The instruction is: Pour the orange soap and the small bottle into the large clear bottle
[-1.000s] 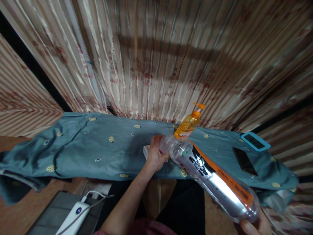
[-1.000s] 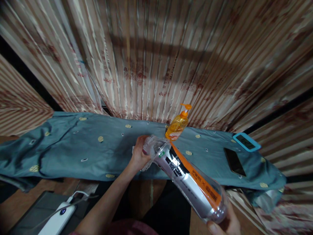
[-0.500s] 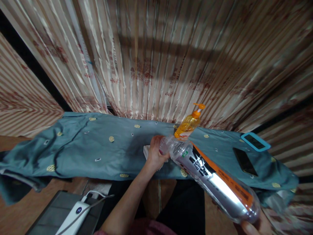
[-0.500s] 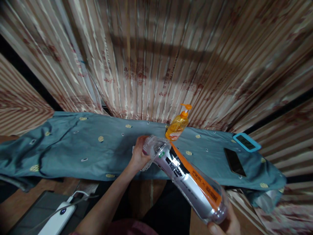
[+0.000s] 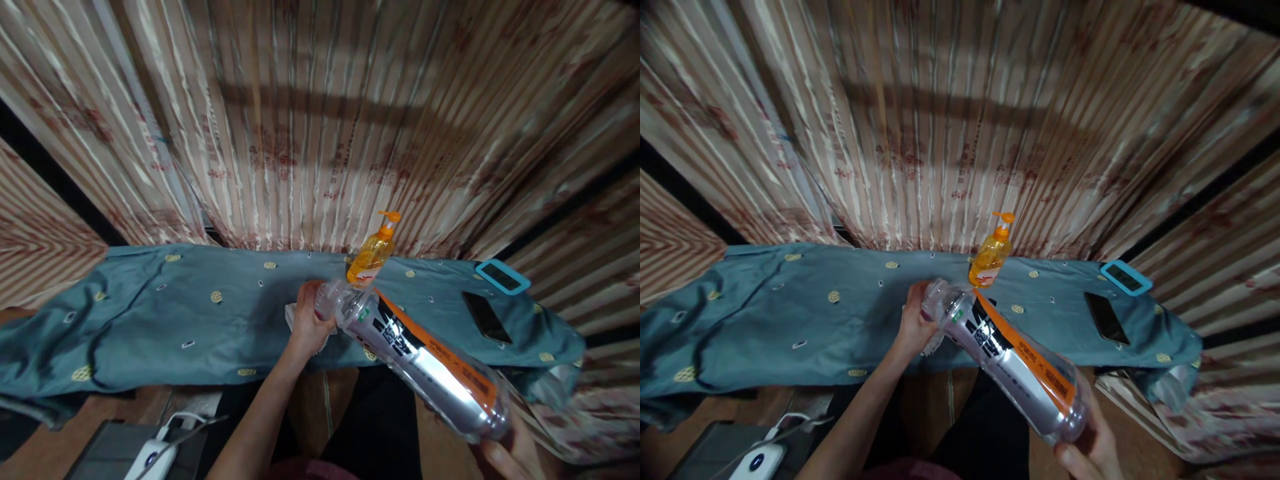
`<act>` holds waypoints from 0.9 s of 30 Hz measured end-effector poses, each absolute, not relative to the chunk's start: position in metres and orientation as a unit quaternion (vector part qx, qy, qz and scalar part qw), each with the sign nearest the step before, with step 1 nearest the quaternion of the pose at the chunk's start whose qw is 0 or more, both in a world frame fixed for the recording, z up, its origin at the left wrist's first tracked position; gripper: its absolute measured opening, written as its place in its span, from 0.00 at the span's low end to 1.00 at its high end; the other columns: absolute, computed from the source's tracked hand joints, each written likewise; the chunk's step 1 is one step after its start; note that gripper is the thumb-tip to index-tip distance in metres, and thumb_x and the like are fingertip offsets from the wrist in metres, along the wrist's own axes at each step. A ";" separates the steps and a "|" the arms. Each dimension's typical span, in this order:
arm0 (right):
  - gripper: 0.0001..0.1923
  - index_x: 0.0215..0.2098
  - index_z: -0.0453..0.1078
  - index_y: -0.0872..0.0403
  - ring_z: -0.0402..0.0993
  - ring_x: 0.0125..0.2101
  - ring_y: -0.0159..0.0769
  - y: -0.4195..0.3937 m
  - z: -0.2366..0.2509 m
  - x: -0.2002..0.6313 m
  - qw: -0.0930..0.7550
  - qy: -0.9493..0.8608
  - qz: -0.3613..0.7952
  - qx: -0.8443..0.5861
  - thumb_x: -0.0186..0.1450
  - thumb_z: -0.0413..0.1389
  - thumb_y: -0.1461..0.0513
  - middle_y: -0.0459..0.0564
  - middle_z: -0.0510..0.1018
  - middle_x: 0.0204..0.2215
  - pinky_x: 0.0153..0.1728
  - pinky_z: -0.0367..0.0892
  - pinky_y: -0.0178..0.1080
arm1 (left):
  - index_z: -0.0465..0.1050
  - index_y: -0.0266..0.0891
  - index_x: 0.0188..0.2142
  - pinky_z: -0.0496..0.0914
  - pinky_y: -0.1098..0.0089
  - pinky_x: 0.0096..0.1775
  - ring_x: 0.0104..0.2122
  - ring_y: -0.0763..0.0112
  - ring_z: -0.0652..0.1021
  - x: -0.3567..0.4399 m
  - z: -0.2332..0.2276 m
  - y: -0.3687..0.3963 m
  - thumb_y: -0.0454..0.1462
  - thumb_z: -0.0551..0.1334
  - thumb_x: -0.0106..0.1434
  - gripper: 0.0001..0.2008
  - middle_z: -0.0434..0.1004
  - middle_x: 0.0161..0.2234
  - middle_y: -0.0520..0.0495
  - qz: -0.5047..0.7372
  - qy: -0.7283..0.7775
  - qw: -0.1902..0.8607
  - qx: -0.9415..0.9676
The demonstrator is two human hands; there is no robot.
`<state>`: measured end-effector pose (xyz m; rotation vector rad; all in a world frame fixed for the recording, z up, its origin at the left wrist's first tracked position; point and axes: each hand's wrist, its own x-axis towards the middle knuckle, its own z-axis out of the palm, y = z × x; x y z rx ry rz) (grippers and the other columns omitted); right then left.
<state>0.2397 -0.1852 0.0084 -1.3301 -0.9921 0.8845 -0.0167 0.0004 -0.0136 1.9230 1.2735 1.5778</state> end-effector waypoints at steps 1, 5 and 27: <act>0.42 0.65 0.56 0.51 0.56 0.63 0.56 -0.185 0.006 0.242 0.594 -0.421 0.390 -0.564 0.57 0.59 0.45 0.56 0.64 0.63 0.63 0.52 0.52 | 0.65 0.38 0.50 0.71 0.56 0.49 0.47 0.58 0.74 -0.017 -0.014 0.001 0.35 0.69 0.50 0.28 0.69 0.46 0.42 0.555 0.449 0.174 0.678; 0.45 0.65 0.57 0.52 0.58 0.63 0.55 -0.183 -0.005 0.250 0.611 -0.408 0.426 -0.528 0.54 0.63 0.48 0.57 0.64 0.63 0.60 0.58 0.46 | 0.64 0.38 0.50 0.72 0.57 0.47 0.45 0.59 0.75 -0.019 -0.013 0.002 0.37 0.68 0.51 0.26 0.70 0.45 0.43 0.553 0.450 0.169 0.680; 0.45 0.61 0.61 0.48 0.59 0.62 0.54 -0.178 0.012 0.231 0.618 -0.358 0.438 -0.546 0.48 0.66 0.47 0.54 0.68 0.61 0.62 0.55 0.48 | 0.66 0.39 0.48 0.73 0.58 0.46 0.44 0.60 0.75 -0.018 -0.009 0.000 0.38 0.66 0.55 0.22 0.70 0.43 0.43 0.558 0.453 0.168 0.675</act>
